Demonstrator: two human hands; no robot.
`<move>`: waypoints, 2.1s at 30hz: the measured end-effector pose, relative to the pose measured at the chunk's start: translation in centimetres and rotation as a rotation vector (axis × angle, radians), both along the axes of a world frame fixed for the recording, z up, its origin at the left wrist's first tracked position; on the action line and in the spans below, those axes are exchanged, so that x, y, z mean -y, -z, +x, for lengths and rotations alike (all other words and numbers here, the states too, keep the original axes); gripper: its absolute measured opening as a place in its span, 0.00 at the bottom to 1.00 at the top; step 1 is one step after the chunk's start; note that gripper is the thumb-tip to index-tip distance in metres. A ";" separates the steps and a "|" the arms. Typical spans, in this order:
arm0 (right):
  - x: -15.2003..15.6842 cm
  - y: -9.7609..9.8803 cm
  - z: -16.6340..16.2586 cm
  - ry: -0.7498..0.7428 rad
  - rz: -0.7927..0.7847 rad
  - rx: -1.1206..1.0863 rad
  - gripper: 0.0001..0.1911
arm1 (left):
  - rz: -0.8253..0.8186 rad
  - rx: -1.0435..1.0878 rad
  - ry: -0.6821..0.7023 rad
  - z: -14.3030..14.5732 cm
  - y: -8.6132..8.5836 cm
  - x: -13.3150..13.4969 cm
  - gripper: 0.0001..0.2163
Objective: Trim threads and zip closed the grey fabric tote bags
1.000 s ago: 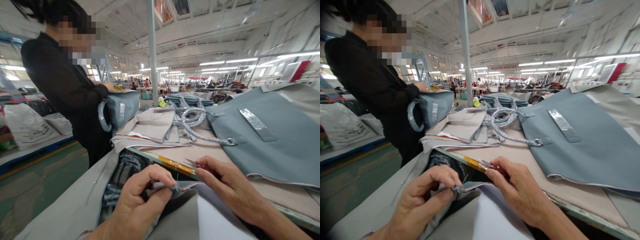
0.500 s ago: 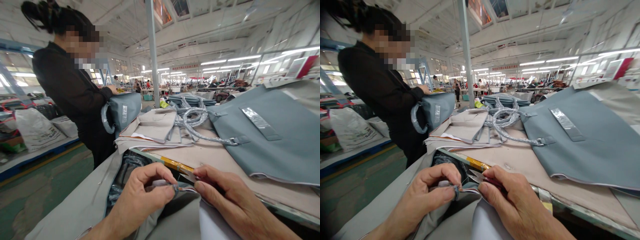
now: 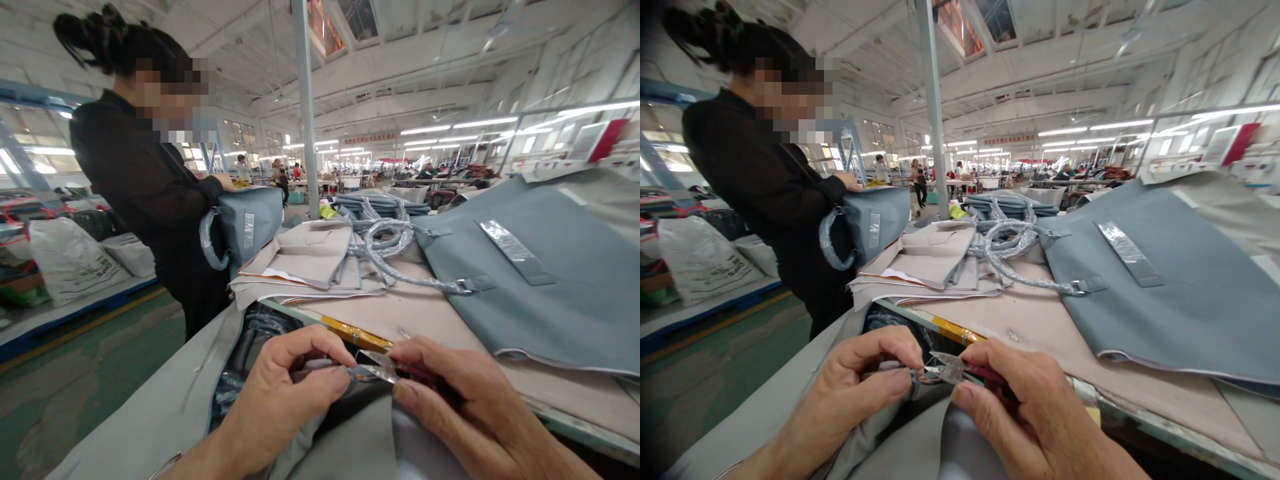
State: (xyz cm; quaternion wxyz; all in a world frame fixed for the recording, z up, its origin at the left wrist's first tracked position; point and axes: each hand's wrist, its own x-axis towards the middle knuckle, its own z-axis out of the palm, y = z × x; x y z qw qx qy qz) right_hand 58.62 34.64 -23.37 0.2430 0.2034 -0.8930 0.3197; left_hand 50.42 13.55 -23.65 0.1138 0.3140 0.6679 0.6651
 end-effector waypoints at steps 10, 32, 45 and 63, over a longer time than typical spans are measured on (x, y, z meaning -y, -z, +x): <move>-0.3 0.8 -0.2 -0.026 -0.143 0.042 0.13 | -0.270 -0.602 0.074 -0.2 -1.6 1.0 0.08; -0.6 -0.6 0.2 -0.015 -0.041 0.005 0.12 | -0.097 -0.029 0.013 0.0 -0.5 0.0 0.08; 1.2 0.2 -0.4 -0.120 -0.598 0.672 0.17 | 0.018 -0.254 0.123 -1.3 -0.8 3.8 0.03; -0.7 3.2 -6.8 0.057 -0.510 0.391 0.26 | -0.078 -0.427 -0.259 2.4 -0.2 6.9 0.03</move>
